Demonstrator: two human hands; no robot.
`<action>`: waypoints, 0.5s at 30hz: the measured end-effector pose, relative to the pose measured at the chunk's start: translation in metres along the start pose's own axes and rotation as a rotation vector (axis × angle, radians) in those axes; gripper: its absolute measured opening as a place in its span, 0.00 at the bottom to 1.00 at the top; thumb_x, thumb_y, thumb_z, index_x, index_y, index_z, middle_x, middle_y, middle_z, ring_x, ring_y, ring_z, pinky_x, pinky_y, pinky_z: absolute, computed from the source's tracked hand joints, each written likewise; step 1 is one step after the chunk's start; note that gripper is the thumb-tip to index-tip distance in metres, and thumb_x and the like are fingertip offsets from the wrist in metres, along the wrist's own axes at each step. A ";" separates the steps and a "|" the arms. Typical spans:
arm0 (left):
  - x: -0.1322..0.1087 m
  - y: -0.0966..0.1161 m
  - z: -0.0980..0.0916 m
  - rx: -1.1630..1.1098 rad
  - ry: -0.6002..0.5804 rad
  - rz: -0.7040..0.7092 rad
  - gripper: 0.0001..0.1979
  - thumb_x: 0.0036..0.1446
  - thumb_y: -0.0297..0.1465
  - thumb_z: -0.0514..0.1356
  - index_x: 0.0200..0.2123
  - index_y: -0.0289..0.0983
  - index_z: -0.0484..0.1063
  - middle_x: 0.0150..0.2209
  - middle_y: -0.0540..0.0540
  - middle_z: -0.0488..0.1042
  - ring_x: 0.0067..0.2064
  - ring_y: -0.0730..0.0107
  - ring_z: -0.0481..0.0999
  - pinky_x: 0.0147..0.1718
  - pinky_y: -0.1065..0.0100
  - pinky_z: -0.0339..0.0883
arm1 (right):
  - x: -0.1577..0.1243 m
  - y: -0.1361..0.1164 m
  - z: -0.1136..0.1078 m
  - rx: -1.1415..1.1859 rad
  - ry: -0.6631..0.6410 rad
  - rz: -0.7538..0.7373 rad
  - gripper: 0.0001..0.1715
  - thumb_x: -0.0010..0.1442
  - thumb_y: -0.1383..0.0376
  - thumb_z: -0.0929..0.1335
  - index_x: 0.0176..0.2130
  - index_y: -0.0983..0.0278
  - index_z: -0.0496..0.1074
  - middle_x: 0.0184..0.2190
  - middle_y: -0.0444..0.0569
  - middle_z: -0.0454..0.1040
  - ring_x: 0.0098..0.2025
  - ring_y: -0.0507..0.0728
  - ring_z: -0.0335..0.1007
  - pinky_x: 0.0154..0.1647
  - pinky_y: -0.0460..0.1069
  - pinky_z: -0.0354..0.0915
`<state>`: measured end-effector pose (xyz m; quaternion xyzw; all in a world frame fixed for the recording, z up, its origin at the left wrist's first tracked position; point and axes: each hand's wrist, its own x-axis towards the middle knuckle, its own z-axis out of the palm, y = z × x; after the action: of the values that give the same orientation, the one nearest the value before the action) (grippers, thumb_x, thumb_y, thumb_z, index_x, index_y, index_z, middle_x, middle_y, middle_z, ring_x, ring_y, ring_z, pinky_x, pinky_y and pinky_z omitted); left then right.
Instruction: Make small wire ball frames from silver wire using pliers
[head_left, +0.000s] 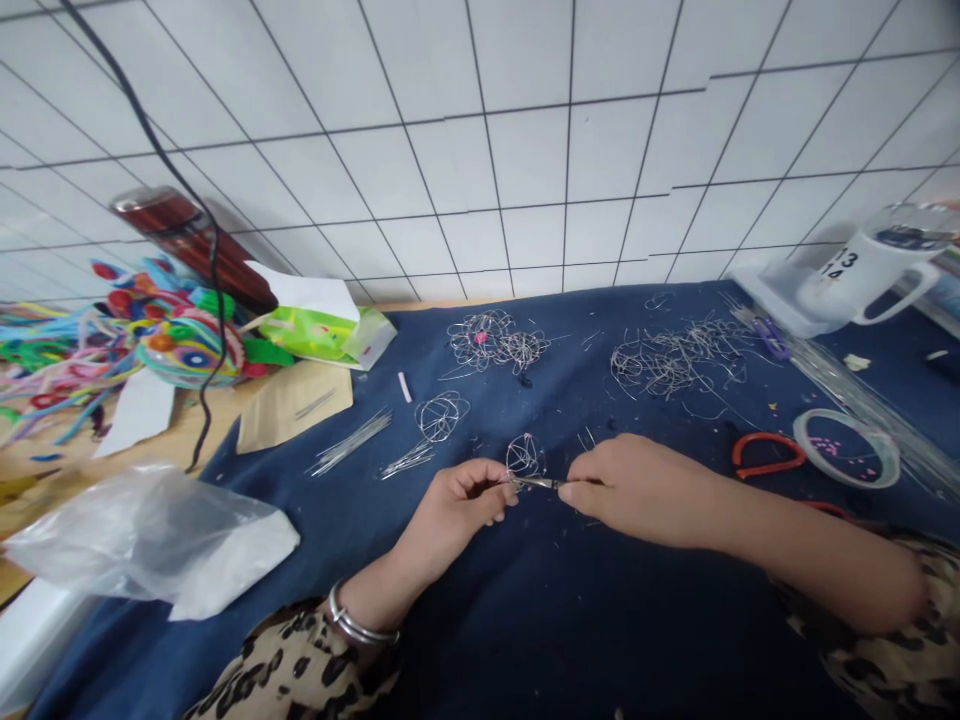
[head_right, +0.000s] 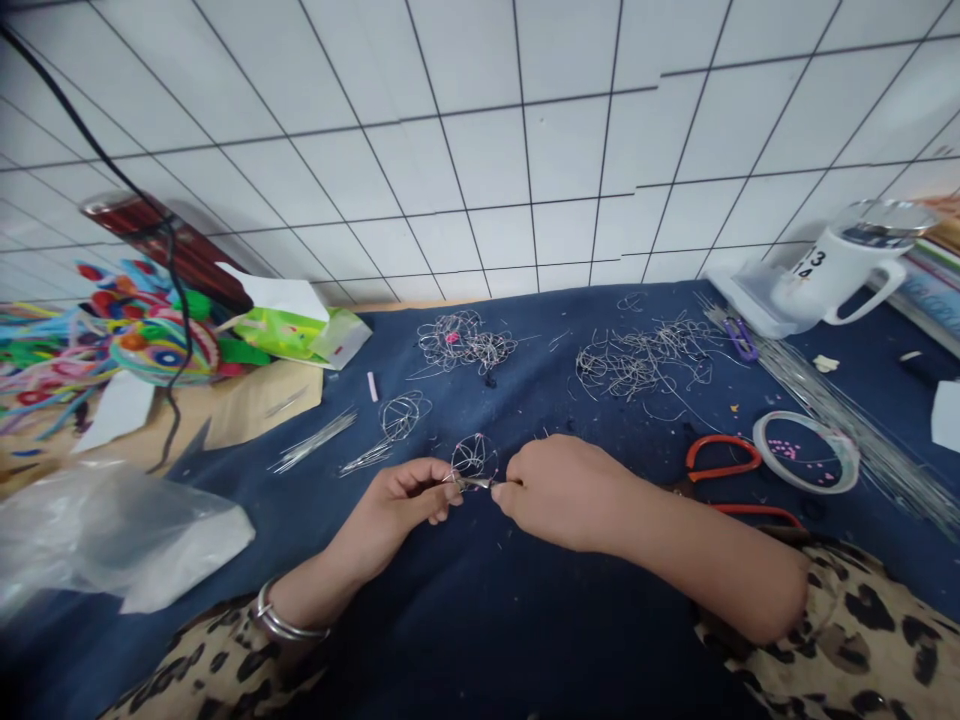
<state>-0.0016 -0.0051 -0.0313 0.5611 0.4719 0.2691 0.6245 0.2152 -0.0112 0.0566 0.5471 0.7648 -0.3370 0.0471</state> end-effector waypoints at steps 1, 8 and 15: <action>0.000 0.000 0.000 -0.009 0.005 -0.003 0.07 0.54 0.32 0.60 0.31 0.33 0.71 0.27 0.49 0.71 0.25 0.78 0.66 0.26 0.75 0.61 | 0.000 0.000 0.001 -0.008 0.019 0.000 0.20 0.59 0.56 0.58 0.22 0.63 0.67 0.21 0.45 0.69 0.23 0.51 0.63 0.22 0.45 0.49; 0.000 0.001 0.000 -0.089 0.012 -0.030 0.08 0.54 0.34 0.61 0.30 0.33 0.72 0.26 0.49 0.73 0.25 0.77 0.67 0.25 0.74 0.62 | 0.000 0.003 0.011 -0.039 0.124 -0.022 0.20 0.59 0.57 0.59 0.21 0.64 0.65 0.20 0.44 0.68 0.22 0.49 0.60 0.22 0.46 0.47; -0.001 0.003 -0.001 -0.171 0.017 -0.039 0.08 0.53 0.33 0.61 0.30 0.33 0.73 0.26 0.48 0.73 0.25 0.77 0.67 0.25 0.74 0.61 | -0.001 0.004 0.012 0.019 0.135 -0.034 0.19 0.60 0.57 0.59 0.23 0.64 0.67 0.21 0.44 0.69 0.23 0.50 0.62 0.23 0.45 0.49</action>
<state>-0.0020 -0.0047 -0.0286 0.4940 0.4632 0.3009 0.6714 0.2157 -0.0179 0.0455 0.5558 0.7722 -0.3075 -0.0156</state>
